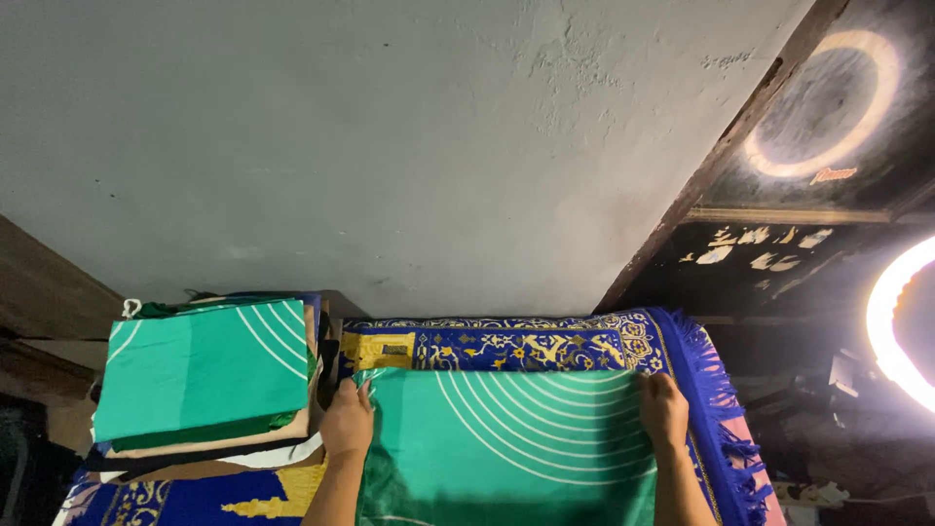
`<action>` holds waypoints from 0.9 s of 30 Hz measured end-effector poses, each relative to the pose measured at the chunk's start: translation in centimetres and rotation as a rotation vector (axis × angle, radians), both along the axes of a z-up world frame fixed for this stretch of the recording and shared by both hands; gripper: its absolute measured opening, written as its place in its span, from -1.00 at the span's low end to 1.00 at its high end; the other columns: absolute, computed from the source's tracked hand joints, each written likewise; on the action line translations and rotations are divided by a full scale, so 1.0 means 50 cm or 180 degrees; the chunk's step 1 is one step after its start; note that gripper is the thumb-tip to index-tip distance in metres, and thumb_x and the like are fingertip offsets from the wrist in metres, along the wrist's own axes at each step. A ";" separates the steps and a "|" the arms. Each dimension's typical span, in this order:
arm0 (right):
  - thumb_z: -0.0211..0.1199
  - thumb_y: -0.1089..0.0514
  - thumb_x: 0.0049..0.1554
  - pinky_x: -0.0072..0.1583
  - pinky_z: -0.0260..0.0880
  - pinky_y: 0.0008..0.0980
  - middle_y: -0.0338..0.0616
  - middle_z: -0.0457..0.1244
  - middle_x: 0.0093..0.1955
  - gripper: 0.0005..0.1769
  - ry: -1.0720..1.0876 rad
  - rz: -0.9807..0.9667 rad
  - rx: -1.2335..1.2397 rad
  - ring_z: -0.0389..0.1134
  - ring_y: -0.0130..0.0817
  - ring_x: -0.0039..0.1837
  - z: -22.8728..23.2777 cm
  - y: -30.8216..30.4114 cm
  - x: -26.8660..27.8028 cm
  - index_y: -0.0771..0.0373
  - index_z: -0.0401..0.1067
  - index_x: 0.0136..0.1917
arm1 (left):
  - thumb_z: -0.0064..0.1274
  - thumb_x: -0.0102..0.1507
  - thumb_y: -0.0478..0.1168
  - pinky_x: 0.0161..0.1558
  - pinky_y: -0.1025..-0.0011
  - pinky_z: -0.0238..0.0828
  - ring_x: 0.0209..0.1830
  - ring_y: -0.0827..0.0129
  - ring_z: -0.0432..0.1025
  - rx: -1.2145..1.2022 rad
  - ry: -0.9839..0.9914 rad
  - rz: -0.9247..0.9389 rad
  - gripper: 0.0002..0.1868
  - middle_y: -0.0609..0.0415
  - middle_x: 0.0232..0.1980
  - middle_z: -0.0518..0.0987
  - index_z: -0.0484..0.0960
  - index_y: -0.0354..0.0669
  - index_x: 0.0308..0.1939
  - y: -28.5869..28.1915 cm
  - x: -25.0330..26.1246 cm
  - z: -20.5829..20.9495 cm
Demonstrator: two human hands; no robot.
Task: Folding a green patterned cloth neatly on a mattress
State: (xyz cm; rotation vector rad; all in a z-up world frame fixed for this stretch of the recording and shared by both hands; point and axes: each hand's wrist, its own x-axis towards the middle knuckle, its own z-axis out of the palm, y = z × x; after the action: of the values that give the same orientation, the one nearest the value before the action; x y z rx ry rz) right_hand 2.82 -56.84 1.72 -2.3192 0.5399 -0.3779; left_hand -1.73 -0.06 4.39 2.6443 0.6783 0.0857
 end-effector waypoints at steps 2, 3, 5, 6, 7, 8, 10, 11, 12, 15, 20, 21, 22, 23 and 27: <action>0.21 -0.16 0.26 -0.01 0.40 -0.07 0.14 0.40 -0.15 -0.61 -0.0137 -0.0146 -0.0250 0.44 0.13 -0.07 0.032 0.043 0.013 0.21 0.47 -0.05 | -0.22 0.48 0.17 -0.25 -0.07 0.50 -0.30 -0.18 0.55 0.0198 -0.0126 0.0063 -0.53 -0.20 -0.22 0.62 0.50 -0.16 -0.07 -0.002 0.011 -0.022; 0.18 -0.14 0.32 -0.01 0.38 -0.02 0.15 0.39 -0.13 -0.65 -0.0296 -0.0291 -0.0489 0.42 0.17 -0.05 0.047 0.066 0.021 0.18 0.44 -0.06 | -0.24 0.49 0.18 -0.28 -0.07 0.51 -0.35 -0.19 0.56 0.0407 -0.0275 0.0128 -0.52 -0.20 -0.25 0.62 0.49 -0.16 -0.09 -0.002 0.020 -0.032; 0.14 -0.13 0.34 -0.02 0.36 0.04 0.19 0.38 -0.12 -0.67 -0.0198 -0.0375 -0.0576 0.40 0.23 -0.04 0.047 0.066 0.038 0.17 0.44 -0.02 | -0.24 0.46 0.20 -0.28 -0.12 0.48 -0.32 -0.25 0.54 0.0225 -0.0468 0.0236 -0.51 -0.24 -0.24 0.62 0.48 -0.16 -0.04 0.002 0.034 -0.018; 0.10 -0.12 0.36 -0.03 0.33 0.11 0.22 0.38 -0.11 -0.69 -0.0103 -0.0453 -0.0657 0.38 0.28 -0.03 0.049 0.068 0.048 0.15 0.44 0.01 | -0.24 0.42 0.21 -0.27 -0.18 0.45 -0.28 -0.31 0.52 0.0049 -0.0664 0.0350 -0.49 -0.28 -0.22 0.63 0.48 -0.17 0.01 0.005 0.041 -0.008; 0.10 -0.12 0.36 -0.03 0.33 0.11 0.22 0.38 -0.11 -0.69 -0.0104 -0.0446 -0.0661 0.38 0.28 -0.03 0.003 0.037 0.054 0.15 0.44 0.01 | -0.24 0.42 0.21 -0.27 -0.18 0.45 -0.28 -0.31 0.52 0.0045 -0.0664 0.0357 -0.49 -0.28 -0.22 0.63 0.48 -0.17 0.01 0.025 0.041 -0.036; 0.10 -0.16 0.31 -0.01 0.35 0.11 0.24 0.38 -0.12 -0.62 -0.0057 -0.0363 -0.0563 0.39 0.27 -0.03 -0.042 0.006 0.060 0.19 0.46 0.01 | -0.30 0.42 0.25 -0.23 -0.21 0.44 -0.23 -0.34 0.52 -0.0236 -0.0418 0.0419 -0.43 -0.31 -0.19 0.63 0.47 -0.17 0.08 0.045 0.041 -0.063; 0.10 -0.20 0.27 0.00 0.37 0.10 0.26 0.37 -0.13 -0.55 -0.0049 -0.0279 -0.0467 0.41 0.26 -0.04 -0.076 -0.036 0.069 0.23 0.48 0.01 | -0.35 0.41 0.29 -0.19 -0.24 0.43 -0.18 -0.36 0.52 -0.0525 -0.0212 0.0481 -0.36 -0.34 -0.15 0.64 0.47 -0.18 0.16 0.071 0.039 -0.096; 0.10 -0.26 0.25 0.03 0.40 0.07 0.26 0.38 -0.14 -0.46 0.0150 -0.0167 -0.0345 0.43 0.23 -0.03 -0.073 -0.045 0.053 0.28 0.51 -0.02 | -0.39 0.40 0.31 -0.15 -0.24 0.42 -0.14 -0.38 0.50 -0.0619 -0.0210 0.0442 -0.32 -0.37 -0.10 0.63 0.44 -0.18 0.21 0.079 0.023 -0.106; 0.10 -0.31 0.22 0.06 0.42 0.05 0.26 0.39 -0.15 -0.37 0.0348 -0.0054 -0.0222 0.46 0.19 -0.03 -0.071 -0.055 0.037 0.34 0.54 -0.05 | -0.43 0.39 0.33 -0.12 -0.24 0.42 -0.09 -0.40 0.49 -0.0714 -0.0208 0.0403 -0.28 -0.39 -0.04 0.62 0.41 -0.17 0.27 0.086 0.006 -0.116; 0.09 -0.37 0.23 0.08 0.42 0.04 0.28 0.40 -0.17 -0.28 0.0884 0.0092 -0.0025 0.48 0.19 -0.02 -0.080 -0.060 -0.025 0.38 0.59 -0.08 | -0.44 0.42 0.38 0.01 -0.17 0.44 0.00 -0.34 0.50 -0.0579 0.0072 0.0269 -0.27 -0.37 0.00 0.64 0.53 -0.10 0.20 0.115 -0.043 -0.240; 0.09 -0.36 0.21 0.06 0.41 0.10 0.28 0.39 -0.14 -0.36 0.1012 0.0083 -0.0500 0.45 0.26 0.01 -0.075 0.005 -0.154 0.30 0.52 -0.08 | -0.35 0.41 0.37 0.01 -0.13 0.49 0.00 -0.25 0.56 -0.0326 0.0626 0.0512 -0.34 -0.28 -0.03 0.65 0.59 -0.03 0.13 0.018 -0.146 -0.100; 0.08 -0.34 0.22 0.05 0.39 0.15 0.26 0.39 -0.12 -0.41 0.0932 -0.0018 -0.0712 0.42 0.30 0.02 -0.043 0.036 -0.177 0.26 0.48 -0.07 | -0.34 0.40 0.33 -0.02 -0.13 0.51 -0.01 -0.22 0.58 -0.0246 0.0659 0.0574 -0.38 -0.25 -0.05 0.66 0.55 0.00 0.16 0.000 -0.158 -0.071; 0.08 -0.34 0.22 0.05 0.39 0.15 0.26 0.39 -0.12 -0.41 0.0913 -0.0025 -0.0710 0.42 0.30 0.02 -0.013 0.059 -0.174 0.26 0.48 -0.07 | -0.34 0.40 0.33 -0.02 -0.13 0.51 -0.01 -0.22 0.58 -0.0246 0.0640 0.0568 -0.38 -0.25 -0.05 0.66 0.55 0.00 0.16 -0.003 -0.153 -0.054; 0.07 -0.32 0.23 0.03 0.37 0.20 0.26 0.38 -0.11 -0.46 0.0927 -0.0172 -0.0800 0.40 0.33 0.02 0.017 0.079 -0.179 0.22 0.45 -0.06 | -0.35 0.43 0.30 -0.01 -0.11 0.53 -0.01 -0.18 0.60 -0.0152 0.0686 0.0546 -0.42 -0.21 -0.05 0.68 0.55 0.03 0.18 -0.010 -0.158 -0.042; 0.04 -0.29 0.29 0.04 0.37 0.20 0.24 0.39 -0.09 -0.52 0.0836 -0.0255 -0.1028 0.40 0.32 0.03 -0.027 0.057 -0.176 0.16 0.42 -0.02 | -0.24 0.43 0.20 -0.05 -0.06 0.52 -0.01 -0.15 0.57 -0.0331 0.0365 0.0496 -0.48 -0.19 0.00 0.67 0.48 -0.03 0.25 0.007 -0.168 -0.022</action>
State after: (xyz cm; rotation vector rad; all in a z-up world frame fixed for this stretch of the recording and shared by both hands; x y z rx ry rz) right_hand -5.98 -53.99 0.35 -2.6858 0.7472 -0.2093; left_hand -10.14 0.31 3.28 2.5087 0.9014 -0.0561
